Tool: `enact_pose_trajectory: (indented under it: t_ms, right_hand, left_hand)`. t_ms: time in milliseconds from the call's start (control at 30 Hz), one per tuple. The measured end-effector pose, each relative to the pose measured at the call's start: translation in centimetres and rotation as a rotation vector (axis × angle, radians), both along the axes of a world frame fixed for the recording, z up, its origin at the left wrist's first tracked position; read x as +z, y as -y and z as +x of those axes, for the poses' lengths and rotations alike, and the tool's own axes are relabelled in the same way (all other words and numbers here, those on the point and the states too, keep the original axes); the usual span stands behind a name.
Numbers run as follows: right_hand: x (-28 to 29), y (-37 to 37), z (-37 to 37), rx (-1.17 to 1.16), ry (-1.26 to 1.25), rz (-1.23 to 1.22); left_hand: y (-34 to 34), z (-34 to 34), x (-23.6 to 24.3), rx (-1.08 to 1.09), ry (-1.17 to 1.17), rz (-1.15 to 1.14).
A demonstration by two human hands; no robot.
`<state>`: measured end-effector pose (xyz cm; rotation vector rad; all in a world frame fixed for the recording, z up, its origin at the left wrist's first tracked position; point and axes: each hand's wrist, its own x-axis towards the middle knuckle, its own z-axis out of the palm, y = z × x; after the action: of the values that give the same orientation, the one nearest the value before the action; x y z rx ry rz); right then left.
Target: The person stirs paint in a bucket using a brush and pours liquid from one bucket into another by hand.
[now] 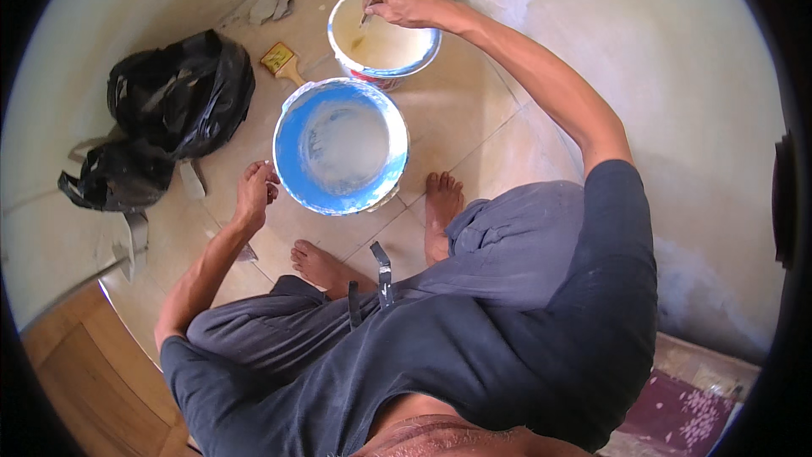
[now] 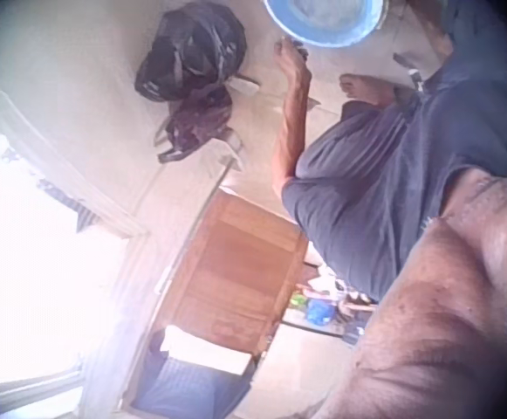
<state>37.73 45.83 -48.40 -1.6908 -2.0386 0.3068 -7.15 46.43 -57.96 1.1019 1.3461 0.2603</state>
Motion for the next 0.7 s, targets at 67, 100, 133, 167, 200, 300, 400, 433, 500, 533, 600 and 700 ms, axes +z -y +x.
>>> enact_pose_trajectory:
  t_ms: [67,100,133,167,200,300,400,433,500,533,600,700]
  right_hand:
    - [-0.6,0.1,2.2,-0.055,0.133,-0.010]
    - [-0.2,0.1,2.5,-0.060,0.198,-0.016]
    - [0.1,0.4,2.8,-0.031,0.190,-0.035]
    - [0.4,0.6,3.1,-0.001,0.183,-0.054]
    - [0.9,0.9,3.2,0.031,0.180,-0.072]
    - [0.7,0.6,3.0,0.100,-0.062,-0.424]
    - [-0.7,0.7,2.0,0.084,-0.438,-0.367]
    - [-0.9,0.4,1.8,0.113,-0.345,-0.298]
    - [-1.3,0.2,1.7,0.029,-0.295,-0.199]
    - [-1.4,0.1,1.7,-0.014,-0.270,-0.150]
    - [-1.8,-0.2,2.3,-0.061,-0.070,0.040]
    - [-0.8,-0.1,2.7,-0.139,0.074,-0.004]
  left_hand:
    - [-0.3,0.7,0.2,-0.019,0.008,-0.014]
    - [-0.2,0.9,0.4,-0.015,-0.005,-0.018]
    - [0.0,0.9,0.6,-0.009,-0.017,-0.022]
    - [0.2,0.7,0.6,-0.004,0.009,-0.017]
    - [0.2,0.8,0.6,-0.005,0.001,-0.017]
    - [0.0,1.0,0.8,-0.006,-0.012,-0.014]
    - [-0.2,1.0,0.5,-0.017,0.000,-0.014]
    - [-0.4,0.7,0.1,-0.021,0.007,-0.017]
    - [-0.3,0.6,0.1,-0.015,0.002,-0.017]
    - [-0.1,0.9,0.4,-0.005,-0.009,-0.013]
    - [0.0,1.0,0.3,0.010,-0.009,-0.020]
    - [-0.3,0.1,-0.5,0.036,0.016,-0.042]
